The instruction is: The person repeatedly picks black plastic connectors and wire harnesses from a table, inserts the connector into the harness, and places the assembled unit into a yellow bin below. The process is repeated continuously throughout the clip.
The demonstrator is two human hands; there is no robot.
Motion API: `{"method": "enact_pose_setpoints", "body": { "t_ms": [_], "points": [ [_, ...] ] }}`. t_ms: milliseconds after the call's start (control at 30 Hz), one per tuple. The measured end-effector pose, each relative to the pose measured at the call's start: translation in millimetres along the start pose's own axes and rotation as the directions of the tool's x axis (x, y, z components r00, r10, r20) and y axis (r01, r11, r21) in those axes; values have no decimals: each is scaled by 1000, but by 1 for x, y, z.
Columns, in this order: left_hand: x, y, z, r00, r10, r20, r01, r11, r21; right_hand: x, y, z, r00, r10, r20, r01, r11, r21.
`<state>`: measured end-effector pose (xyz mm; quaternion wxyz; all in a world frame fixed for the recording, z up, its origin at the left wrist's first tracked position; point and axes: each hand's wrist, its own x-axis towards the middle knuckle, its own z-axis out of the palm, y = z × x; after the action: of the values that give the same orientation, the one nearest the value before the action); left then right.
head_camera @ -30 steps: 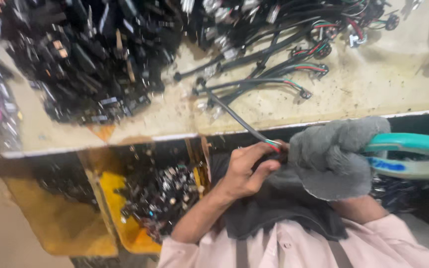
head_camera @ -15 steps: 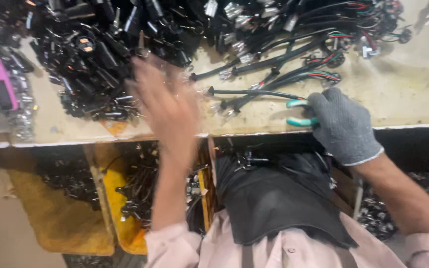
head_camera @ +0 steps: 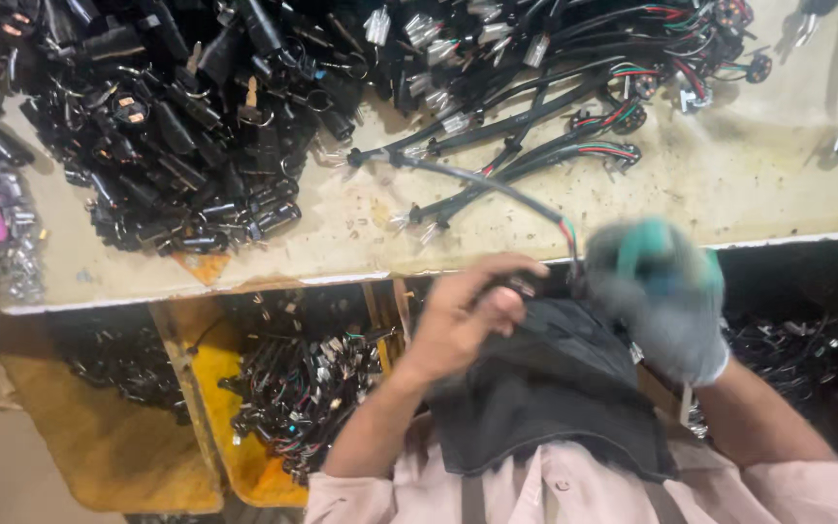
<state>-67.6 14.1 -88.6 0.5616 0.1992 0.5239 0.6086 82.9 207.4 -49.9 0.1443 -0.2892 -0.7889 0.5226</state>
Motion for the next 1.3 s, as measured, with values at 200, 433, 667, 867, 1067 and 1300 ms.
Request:
{"method": "enact_pose_setpoints", "body": {
  "t_ms": [200, 433, 667, 867, 1067, 1300],
  "points": [
    [-1, -8, 17, 965, 254, 63, -260, 898, 356, 2, -7, 10, 909, -72, 410, 237, 899, -368],
    [-5, -17, 20, 913, 401, -73, -315, 806, 501, -9, -21, 26, 945, -327, -32, 299, 818, 491],
    [-8, -14, 34, 862, 501, 78, -473, 739, 479, -32, 24, 22, 992, 105, -74, -9, 634, 773],
    [-2, -6, 30, 973, -113, 199, -184, 129, 974, 90, 0, -17, 894, -436, 107, 324, 461, -826],
    [17, 33, -25, 821, 536, 195, -204, -44, 978, 79, 11, -20, 881, -461, 108, 377, 545, -749],
    [136, 32, -87, 718, 675, -172, 312, -91, 946, 87, -8, -22, 835, -534, 135, 443, 506, -740]
  ]
}}
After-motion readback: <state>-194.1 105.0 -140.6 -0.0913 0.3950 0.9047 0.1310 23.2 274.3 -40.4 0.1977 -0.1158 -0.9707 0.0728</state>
